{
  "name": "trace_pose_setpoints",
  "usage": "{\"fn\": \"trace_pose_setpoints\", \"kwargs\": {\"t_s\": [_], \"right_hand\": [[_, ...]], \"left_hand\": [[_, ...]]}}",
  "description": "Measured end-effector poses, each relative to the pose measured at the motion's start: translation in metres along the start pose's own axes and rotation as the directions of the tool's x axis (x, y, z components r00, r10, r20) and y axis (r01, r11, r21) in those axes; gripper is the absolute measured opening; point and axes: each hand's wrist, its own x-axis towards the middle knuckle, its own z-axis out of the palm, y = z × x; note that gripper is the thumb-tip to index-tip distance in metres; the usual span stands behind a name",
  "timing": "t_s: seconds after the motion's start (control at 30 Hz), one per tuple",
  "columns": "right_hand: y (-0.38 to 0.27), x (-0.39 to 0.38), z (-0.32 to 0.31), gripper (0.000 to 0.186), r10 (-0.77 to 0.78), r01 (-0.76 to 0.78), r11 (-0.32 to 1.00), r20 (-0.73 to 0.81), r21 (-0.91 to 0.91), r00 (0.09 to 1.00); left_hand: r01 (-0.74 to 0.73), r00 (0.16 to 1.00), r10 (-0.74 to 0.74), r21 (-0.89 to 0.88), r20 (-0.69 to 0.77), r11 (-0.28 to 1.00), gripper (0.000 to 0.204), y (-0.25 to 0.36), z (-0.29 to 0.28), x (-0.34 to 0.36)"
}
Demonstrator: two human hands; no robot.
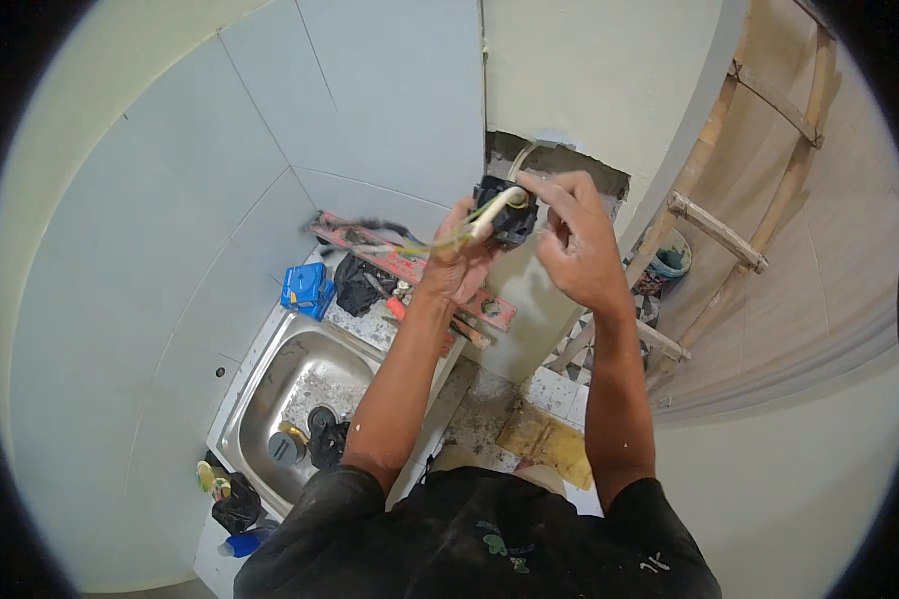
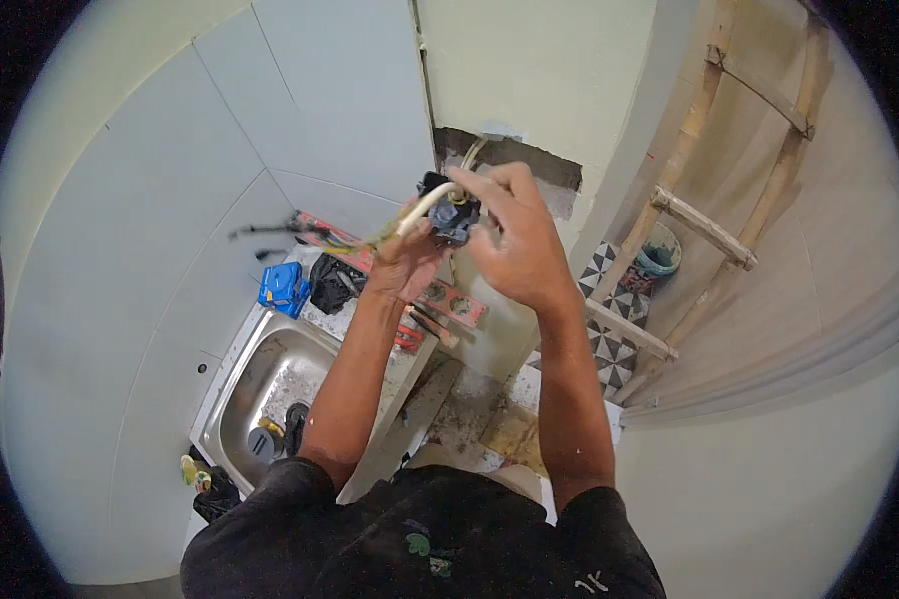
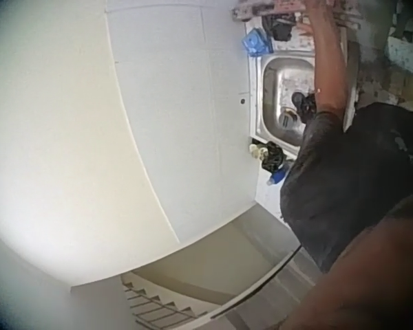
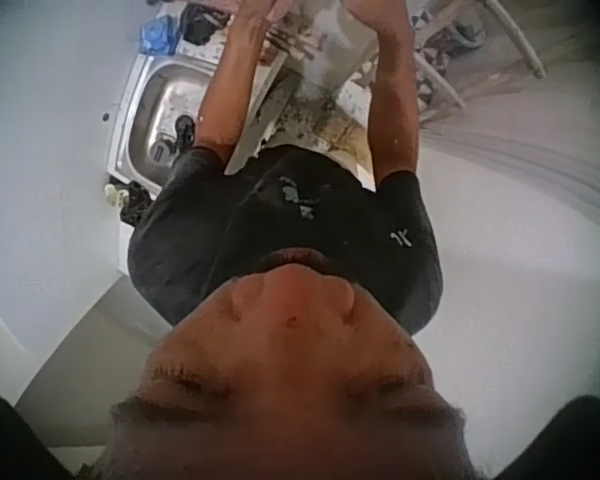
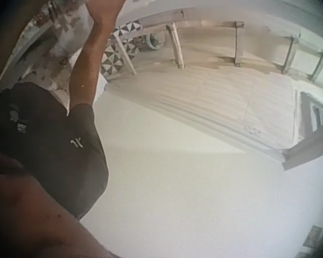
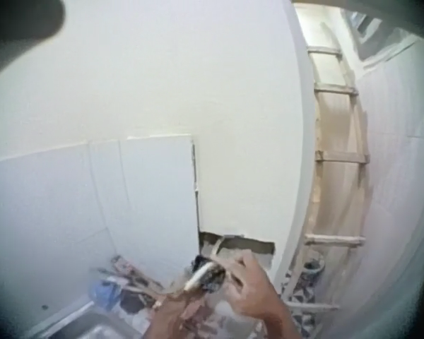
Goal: Using a hammer and chisel to carve out space in a wall and then installing an electrical outlet box.
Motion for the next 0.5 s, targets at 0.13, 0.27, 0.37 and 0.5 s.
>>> {"fn": "trace_pose_setpoints", "kwargs": {"t_s": [0.13, 0.27, 0.37, 0.5], "right_hand": [[-0.021, 0.016, -0.003, 0.031, -0.173, 0.237, 0.916, 0.213, -0.324, 0.962], [-0.022, 0.018, -0.003, 0.021, -0.147, 0.275, 0.852, 0.301, -0.445, 0.942], [-0.019, -0.005, 0.006, 0.022, -0.171, 0.239, 0.854, 0.184, -0.463, 0.968], [-0.016, -0.031, 0.026, 0.023, -0.209, 0.171, 0.877, -0.037, -0.450, 0.977]], "left_hand": [[0.023, 1.000, -0.026, 0.244, 0.011, 0.970, 0.059, -0.006, -0.004, 0.006], [-0.098, 0.991, 0.075, 0.221, 0.109, 0.970, 0.077, -0.023, -0.006, 0.002], [-0.165, 0.982, 0.140, 0.216, 0.126, 0.962, 0.092, -0.039, -0.002, -0.004], [-0.240, 0.963, 0.231, 0.049, 0.138, 0.970, 0.081, -0.052, 0.004, -0.011]]}}
